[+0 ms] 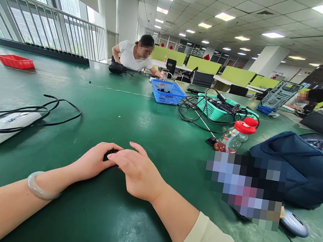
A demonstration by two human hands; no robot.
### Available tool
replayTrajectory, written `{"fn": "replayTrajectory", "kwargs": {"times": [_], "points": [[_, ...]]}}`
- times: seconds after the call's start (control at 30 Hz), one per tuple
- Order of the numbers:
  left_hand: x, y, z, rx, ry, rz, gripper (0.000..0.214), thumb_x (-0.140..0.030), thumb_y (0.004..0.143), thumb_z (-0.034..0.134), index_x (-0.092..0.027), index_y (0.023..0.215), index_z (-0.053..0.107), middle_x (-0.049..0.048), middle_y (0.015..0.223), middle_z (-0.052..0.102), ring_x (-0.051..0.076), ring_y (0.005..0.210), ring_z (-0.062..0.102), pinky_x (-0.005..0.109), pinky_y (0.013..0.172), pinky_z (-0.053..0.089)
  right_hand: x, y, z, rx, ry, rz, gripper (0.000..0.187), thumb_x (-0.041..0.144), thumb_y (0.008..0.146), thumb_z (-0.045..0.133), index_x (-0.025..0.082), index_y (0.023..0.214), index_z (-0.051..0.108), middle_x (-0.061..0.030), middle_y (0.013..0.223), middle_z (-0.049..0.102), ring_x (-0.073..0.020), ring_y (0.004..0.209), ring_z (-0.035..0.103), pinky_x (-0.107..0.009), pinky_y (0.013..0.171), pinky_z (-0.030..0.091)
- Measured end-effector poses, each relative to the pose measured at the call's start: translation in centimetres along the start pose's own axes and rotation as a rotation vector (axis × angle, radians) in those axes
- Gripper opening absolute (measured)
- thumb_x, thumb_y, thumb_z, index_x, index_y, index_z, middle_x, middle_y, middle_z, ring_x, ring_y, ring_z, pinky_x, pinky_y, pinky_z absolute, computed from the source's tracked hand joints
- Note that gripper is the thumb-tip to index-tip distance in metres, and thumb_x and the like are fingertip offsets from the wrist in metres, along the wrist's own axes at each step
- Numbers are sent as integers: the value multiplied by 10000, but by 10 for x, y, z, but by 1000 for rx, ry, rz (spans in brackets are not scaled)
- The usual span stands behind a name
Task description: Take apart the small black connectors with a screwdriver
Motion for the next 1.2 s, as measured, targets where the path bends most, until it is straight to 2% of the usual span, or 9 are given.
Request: {"fn": "replayTrajectory", "kwargs": {"times": [0.1,0.37,0.57,0.93,1.2], "points": [[1,0,0,-22,8,1,311,-305,794,608,-226,1090,665,60,1078,709,246,1031,630,429,982,493,2,0,0,19,-17,-37,491,-29,817,382,226,1226,477,-42,1057,719,-134,1026,669,-456,1103,399],[6,1,2,-29,2,-7,318,-331,787,611,-227,1083,667,57,1085,707,251,1036,630,436,983,500,7,1,-4,-35,-101,-61,216,70,893,493,244,975,593,25,920,742,-121,924,668,-425,1138,320],[6,2,3,-28,28,15,323,-286,777,593,-234,1088,664,53,1092,707,252,1043,625,440,989,498,8,0,-5,-71,-146,-93,159,92,868,558,234,884,629,40,893,743,-117,897,643,-414,1130,316],[9,2,4,-31,41,11,354,-295,799,595,-238,1146,641,47,1142,696,248,1080,616,437,1019,485,5,0,-4,-123,-168,-66,90,155,863,631,241,887,619,62,874,749,-109,839,630,-410,1111,336],[8,3,5,-20,35,3,334,-300,797,609,-235,1124,639,50,1130,694,251,1077,607,444,1015,475,5,3,-7,-158,-181,-46,69,195,897,607,223,957,586,24,872,745,-114,761,620,-402,1060,381]]}}
Point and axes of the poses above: each hand's wrist, its own y-axis towards the middle knuckle, its own z-axis out of the palm, x = y × z, the point moved 2 cm from there along y, towards the middle knuckle
